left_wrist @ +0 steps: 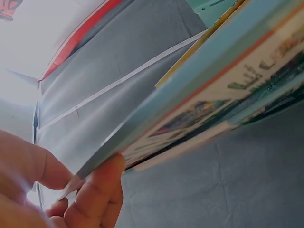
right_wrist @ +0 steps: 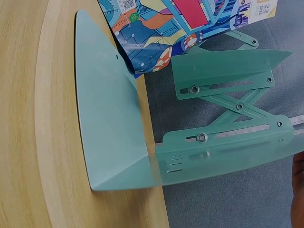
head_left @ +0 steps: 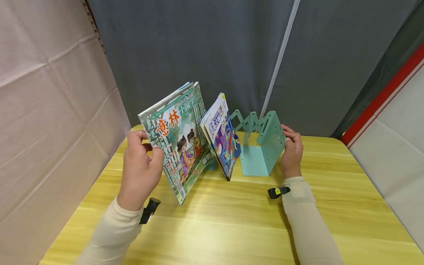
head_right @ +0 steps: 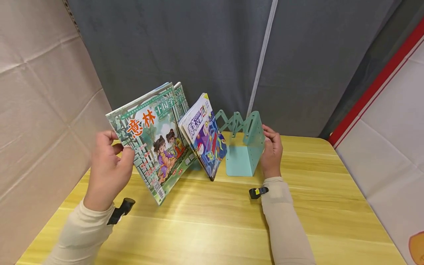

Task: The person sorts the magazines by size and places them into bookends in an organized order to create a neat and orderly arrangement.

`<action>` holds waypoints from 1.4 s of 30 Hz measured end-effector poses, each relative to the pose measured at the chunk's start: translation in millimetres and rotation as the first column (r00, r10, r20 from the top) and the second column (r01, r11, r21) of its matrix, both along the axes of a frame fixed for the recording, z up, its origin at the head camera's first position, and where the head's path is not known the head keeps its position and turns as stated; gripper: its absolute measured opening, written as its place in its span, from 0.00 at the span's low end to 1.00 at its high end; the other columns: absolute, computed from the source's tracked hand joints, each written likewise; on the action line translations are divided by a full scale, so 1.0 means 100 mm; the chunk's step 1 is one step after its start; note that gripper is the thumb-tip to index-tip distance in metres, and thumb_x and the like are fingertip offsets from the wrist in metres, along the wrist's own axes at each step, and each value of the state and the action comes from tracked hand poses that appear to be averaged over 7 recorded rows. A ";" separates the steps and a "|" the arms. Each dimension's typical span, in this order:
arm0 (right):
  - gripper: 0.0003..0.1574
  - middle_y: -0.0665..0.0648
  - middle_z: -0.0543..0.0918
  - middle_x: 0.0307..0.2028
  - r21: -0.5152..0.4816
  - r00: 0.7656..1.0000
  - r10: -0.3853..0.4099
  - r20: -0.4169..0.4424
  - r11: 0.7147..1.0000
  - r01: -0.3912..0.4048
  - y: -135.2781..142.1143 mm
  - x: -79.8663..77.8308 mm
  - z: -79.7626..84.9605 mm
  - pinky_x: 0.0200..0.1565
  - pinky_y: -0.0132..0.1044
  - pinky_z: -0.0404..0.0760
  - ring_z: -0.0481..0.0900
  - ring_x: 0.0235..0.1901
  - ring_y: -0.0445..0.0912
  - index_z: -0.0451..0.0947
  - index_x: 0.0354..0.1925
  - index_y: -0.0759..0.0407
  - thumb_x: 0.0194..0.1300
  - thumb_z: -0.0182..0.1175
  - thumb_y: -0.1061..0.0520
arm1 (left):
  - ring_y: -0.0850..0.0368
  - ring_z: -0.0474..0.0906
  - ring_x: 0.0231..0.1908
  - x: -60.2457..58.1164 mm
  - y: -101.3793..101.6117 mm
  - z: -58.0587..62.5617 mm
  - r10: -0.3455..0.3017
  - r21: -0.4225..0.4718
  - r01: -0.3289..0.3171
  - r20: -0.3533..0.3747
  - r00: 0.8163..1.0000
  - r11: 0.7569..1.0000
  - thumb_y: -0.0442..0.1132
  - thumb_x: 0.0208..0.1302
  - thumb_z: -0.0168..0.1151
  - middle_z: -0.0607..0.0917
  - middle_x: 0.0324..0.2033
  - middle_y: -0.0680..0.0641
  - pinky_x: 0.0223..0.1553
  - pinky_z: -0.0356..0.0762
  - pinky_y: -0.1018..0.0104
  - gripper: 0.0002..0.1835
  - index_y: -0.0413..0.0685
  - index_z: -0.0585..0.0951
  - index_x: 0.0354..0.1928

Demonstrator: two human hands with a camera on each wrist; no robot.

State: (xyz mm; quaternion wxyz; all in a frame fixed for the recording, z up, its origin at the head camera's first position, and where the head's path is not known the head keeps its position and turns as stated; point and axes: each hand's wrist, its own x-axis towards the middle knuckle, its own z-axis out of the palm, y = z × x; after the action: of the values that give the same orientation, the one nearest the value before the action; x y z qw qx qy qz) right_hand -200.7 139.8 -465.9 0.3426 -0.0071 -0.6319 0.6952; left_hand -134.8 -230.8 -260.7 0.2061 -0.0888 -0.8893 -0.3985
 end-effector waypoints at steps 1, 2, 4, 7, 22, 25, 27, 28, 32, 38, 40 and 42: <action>0.18 0.56 0.78 0.59 -0.004 1.000 0.000 -0.001 1.000 0.000 0.00 0.00 0.00 0.63 0.37 0.66 0.71 0.63 0.49 0.75 0.48 0.62 0.72 0.38 0.64 | 0.50 0.79 0.38 -0.02 0.03 -0.03 0.004 -0.006 -0.004 -0.010 1.000 1.000 0.27 0.62 0.49 0.78 0.44 0.41 0.24 0.74 0.64 0.12 0.36 0.65 0.47; 0.18 0.56 0.78 0.59 -0.009 1.000 -0.001 -0.002 1.000 0.001 0.00 0.00 -0.01 0.63 0.37 0.67 0.71 0.63 0.49 0.75 0.48 0.62 0.71 0.38 0.64 | 0.49 0.79 0.38 -0.04 0.06 -0.06 0.008 -0.009 -0.009 -0.024 1.000 1.000 0.26 0.62 0.49 0.79 0.43 0.40 0.25 0.75 0.62 0.12 0.35 0.65 0.47; 0.18 0.56 0.79 0.59 -0.010 1.000 -0.001 -0.004 1.000 0.001 0.00 0.00 -0.01 0.63 0.36 0.67 0.71 0.62 0.49 0.75 0.48 0.62 0.71 0.38 0.64 | 0.49 0.79 0.37 -0.09 0.11 -0.11 0.009 -0.010 -0.010 -0.044 0.999 1.000 0.26 0.61 0.49 0.79 0.41 0.39 0.28 0.75 0.59 0.12 0.35 0.65 0.47; 0.18 0.56 0.79 0.59 -0.004 1.000 -0.004 -0.012 1.000 0.003 0.00 0.01 -0.01 0.63 0.36 0.67 0.71 0.62 0.49 0.75 0.47 0.63 0.71 0.38 0.64 | 0.48 0.77 0.33 -0.17 0.20 -0.20 0.014 -0.008 -0.014 -0.079 0.997 1.000 0.26 0.60 0.49 0.78 0.38 0.38 0.29 0.73 0.57 0.13 0.34 0.66 0.47; 0.18 0.57 0.78 0.59 0.002 1.000 0.004 -0.017 1.000 -0.004 -0.01 0.00 -0.01 0.63 0.36 0.67 0.71 0.62 0.48 0.73 0.48 0.66 0.72 0.37 0.65 | 0.46 0.67 0.27 -0.43 0.43 -0.49 0.118 -0.020 -0.122 -0.138 0.983 0.992 0.28 0.58 0.48 0.71 0.32 0.40 0.27 0.65 0.56 0.13 0.33 0.66 0.46; 0.18 0.57 0.78 0.59 -0.002 1.000 0.010 -0.023 1.000 -0.010 -0.01 0.00 -0.01 0.63 0.37 0.67 0.71 0.62 0.49 0.73 0.48 0.66 0.71 0.38 0.66 | 0.45 0.67 0.27 -0.45 0.46 -0.54 0.123 -0.020 -0.127 -0.158 0.980 0.992 0.27 0.59 0.48 0.70 0.34 0.39 0.27 0.67 0.55 0.12 0.33 0.66 0.46; 0.17 0.58 0.78 0.59 -0.009 1.000 0.013 -0.026 1.000 -0.014 -0.01 0.00 -0.01 0.63 0.37 0.67 0.71 0.62 0.49 0.73 0.48 0.67 0.71 0.38 0.66 | 0.45 0.67 0.28 -0.45 0.48 -0.58 0.119 -0.024 -0.125 -0.173 0.978 0.992 0.27 0.60 0.48 0.69 0.35 0.38 0.28 0.68 0.55 0.11 0.33 0.66 0.45; 0.17 0.58 0.78 0.59 -0.011 1.000 0.014 -0.026 1.000 -0.015 -0.01 0.00 -0.01 0.63 0.37 0.67 0.71 0.62 0.49 0.73 0.48 0.67 0.71 0.38 0.66 | 0.45 0.67 0.28 -0.45 0.49 -0.60 0.116 -0.029 -0.123 -0.178 0.977 0.992 0.27 0.60 0.48 0.68 0.36 0.38 0.28 0.68 0.55 0.10 0.34 0.66 0.44; 0.18 0.58 0.79 0.59 -0.002 1.000 0.006 -0.023 1.000 -0.006 -0.01 0.01 0.00 0.62 0.36 0.67 0.71 0.62 0.49 0.74 0.47 0.65 0.71 0.38 0.65 | 0.45 0.68 0.29 -0.44 0.52 -0.67 0.101 -0.040 -0.109 -0.173 0.980 0.993 0.26 0.63 0.49 0.68 0.38 0.37 0.29 0.71 0.56 0.09 0.34 0.65 0.44; 0.18 0.57 0.78 0.59 -0.002 1.000 0.005 -0.022 1.000 -0.005 -0.01 0.01 0.01 0.61 0.36 0.68 0.71 0.62 0.49 0.74 0.47 0.62 0.71 0.38 0.64 | 0.46 0.73 0.34 -0.40 0.50 -0.72 0.063 -0.070 -0.073 -0.127 0.990 0.995 0.29 0.67 0.51 0.72 0.44 0.37 0.34 0.77 0.55 0.13 0.32 0.69 0.51; 0.17 0.58 0.78 0.59 -0.008 0.999 0.011 -0.030 1.000 -0.011 0.00 0.00 0.02 0.61 0.36 0.68 0.71 0.62 0.49 0.74 0.48 0.64 0.71 0.38 0.65 | 0.46 0.73 0.32 -0.39 0.48 -0.72 0.064 -0.103 -0.078 -0.140 0.988 0.992 0.29 0.67 0.53 0.73 0.43 0.37 0.31 0.76 0.55 0.15 0.32 0.70 0.54; 0.17 0.58 0.78 0.59 -0.012 0.999 0.012 -0.033 1.000 -0.012 0.00 0.00 0.02 0.61 0.36 0.68 0.71 0.62 0.50 0.73 0.48 0.65 0.71 0.37 0.65 | 0.46 0.73 0.30 -0.38 0.45 -0.71 0.064 -0.139 -0.087 -0.165 0.984 0.986 0.29 0.66 0.54 0.75 0.43 0.37 0.28 0.75 0.54 0.16 0.32 0.71 0.55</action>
State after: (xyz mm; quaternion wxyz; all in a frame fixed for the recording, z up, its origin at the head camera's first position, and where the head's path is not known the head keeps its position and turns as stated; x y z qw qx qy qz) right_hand -200.6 139.9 -464.3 0.3488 0.0061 -0.6220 0.7011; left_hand -173.2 -186.2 -331.2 0.2849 -0.1015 -0.8993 -0.3158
